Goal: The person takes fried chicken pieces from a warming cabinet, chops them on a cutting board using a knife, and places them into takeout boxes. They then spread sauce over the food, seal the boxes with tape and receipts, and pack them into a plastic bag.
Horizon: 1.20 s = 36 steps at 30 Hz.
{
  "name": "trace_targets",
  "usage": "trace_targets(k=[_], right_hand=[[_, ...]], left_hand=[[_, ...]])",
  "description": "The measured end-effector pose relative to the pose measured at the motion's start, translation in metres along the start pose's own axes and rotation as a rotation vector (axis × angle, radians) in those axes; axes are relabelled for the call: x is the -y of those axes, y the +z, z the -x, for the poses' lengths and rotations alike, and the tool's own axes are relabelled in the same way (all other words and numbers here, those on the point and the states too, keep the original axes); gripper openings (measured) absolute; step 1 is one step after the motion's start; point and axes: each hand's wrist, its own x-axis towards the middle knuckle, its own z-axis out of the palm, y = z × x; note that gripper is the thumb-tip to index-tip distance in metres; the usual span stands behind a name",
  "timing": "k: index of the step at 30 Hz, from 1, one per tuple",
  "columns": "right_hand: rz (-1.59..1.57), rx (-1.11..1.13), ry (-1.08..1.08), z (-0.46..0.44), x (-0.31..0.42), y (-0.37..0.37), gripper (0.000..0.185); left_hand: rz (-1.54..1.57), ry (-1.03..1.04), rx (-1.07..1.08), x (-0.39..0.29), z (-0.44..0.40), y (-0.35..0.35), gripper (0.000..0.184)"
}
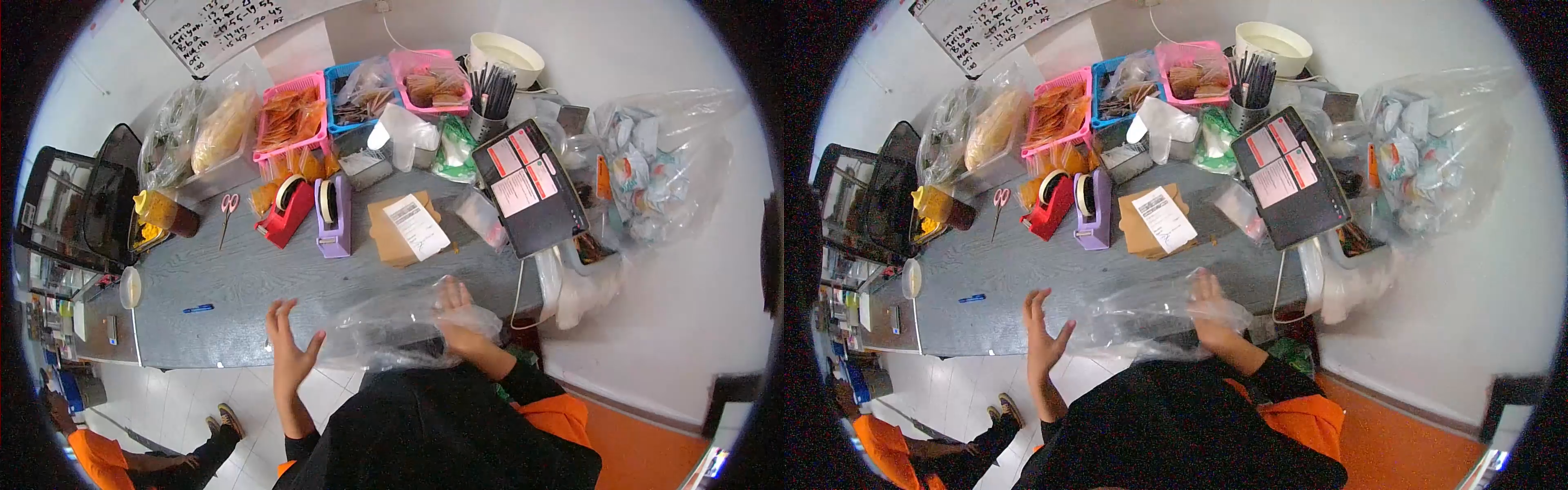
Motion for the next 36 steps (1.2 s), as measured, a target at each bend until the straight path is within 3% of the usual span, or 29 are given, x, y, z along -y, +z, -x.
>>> trace_targets(k=[2, 4, 5, 6, 7, 8, 10, 12, 13, 14, 15, 16, 17, 18, 19, 20, 21, 22, 23, 24, 26, 27, 29, 32, 34, 36], right_hand=[[0.090, -0.073, -0.074, -0.018, -0.002, 0.021, 0.043], [-0.160, -0.156, -0.078, -0.033, -0.004, 0.037, 0.044], [-0.160, -0.153, -0.093, -0.032, -0.010, 0.027, 0.044], [-0.188, -0.091, -0.190, -0.027, -0.017, 0.009, 0.045], [-0.214, -0.029, -0.284, -0.025, -0.023, -0.001, 0.046], [-0.216, -0.026, -0.294, -0.028, -0.029, 0.004, 0.046], [0.011, -0.165, -0.151, -0.033, -0.044, 0.032, 0.041], [0.246, -0.298, -0.013, -0.037, -0.058, 0.062, 0.037], [0.366, -0.368, 0.047, -0.040, -0.061, 0.072, 0.035], [0.487, -0.445, 0.104, -0.043, -0.059, 0.068, 0.033], [0.482, -0.452, 0.089, -0.040, -0.052, 0.064, 0.033], [0.214, -0.370, 0.063, -0.024, -0.041, 0.035, 0.030], [-0.051, -0.282, 0.040, -0.010, -0.034, 0.005, 0.027], [-0.053, -0.283, 0.038, -0.005, -0.036, -0.024, 0.027], [-0.378, 0.030, -0.326, -0.007, -0.044, -0.057, 0.028], [-0.694, 0.356, -0.682, -0.008, -0.052, -0.087, 0.031], [-0.950, 0.257, -0.548, -0.004, -0.061, -0.114, 0.026], [-1.198, 0.152, -0.402, -0.004, -0.069, -0.131, 0.022], [-1.446, -0.173, -0.300, -0.017, -0.077, -0.128, 0.024], [-1.669, -0.511, -0.181, -0.035, -0.084, -0.119, 0.025], [-1.801, -0.543, 0.300, -0.079, -0.094, -0.097, 0.031], [-1.800, -0.543, 0.307, -0.093, -0.095, -0.088, 0.031], [-2.115, 0.193, 0.200, -0.109, -0.096, -0.078, 0.039], [-1.963, 0.362, 0.076, -0.117, -0.094, -0.090, 0.047], [-1.981, 0.346, 0.036, -0.100, -0.093, -0.109, 0.045], [-2.008, 0.334, -0.060, -0.073, -0.090, -0.139, 0.046]], left_hand=[[0.842, -0.275, 0.563, -0.054, -0.021, -0.005, 0.040], [0.905, -0.164, 0.987, -0.096, -0.024, 0.043, 0.037], [0.906, -0.180, 0.980, -0.076, -0.016, 0.081, 0.037], [0.465, 0.059, 0.895, -0.046, 0.000, 0.128, 0.040], [0.023, 0.286, 0.783, -0.048, -0.009, 0.128, 0.045], [0.022, 0.276, 0.786, -0.050, -0.012, 0.125, 0.045], [-0.254, -0.094, 0.935, -0.061, -0.026, 0.099, 0.046], [-0.155, -0.152, 1.066, -0.061, -0.010, 0.121, 0.046], [-0.296, 0.235, 0.821, -0.037, 0.030, 0.169, 0.042], [-0.431, 0.605, 0.549, -0.050, 0.017, 0.153, 0.038], [-0.240, 0.432, 0.603, -0.064, 0.013, 0.127, 0.031], [-0.250, 0.422, 0.608, -0.066, -0.008, 0.109, 0.031], [0.123, 0.443, 0.817, -0.063, -0.027, 0.099, 0.029], [0.512, 0.451, 1.006, -0.064, -0.050, 0.084, 0.027], [0.776, 0.363, 1.080, -0.073, -0.084, 0.049, 0.024], [1.088, 0.095, 1.056, -0.067, -0.104, 0.029, 0.025], [1.388, -0.188, 1.006, -0.057, -0.120, 0.019, 0.025], [1.358, -0.218, 0.639, -0.052, -0.135, 0.028, 0.030], [1.300, -0.246, 0.277, -0.046, -0.145, 0.044, 0.035], [1.306, -0.253, 0.278, -0.037, -0.151, 0.068, 0.035], [1.429, -0.659, 0.502, -0.025, -0.153, 0.113, 0.053], [1.431, -0.660, 0.508, -0.039, -0.152, 0.112, 0.053], [1.474, -0.751, 0.788, -0.068, -0.152, 0.102, 0.060], [1.591, -0.684, 0.862, -0.068, -0.166, 0.101, 0.060], [1.587, -0.639, 0.833, -0.063, -0.167, 0.095, 0.058], [1.611, -0.606, 0.899, -0.073, -0.167, 0.043, 0.085]])
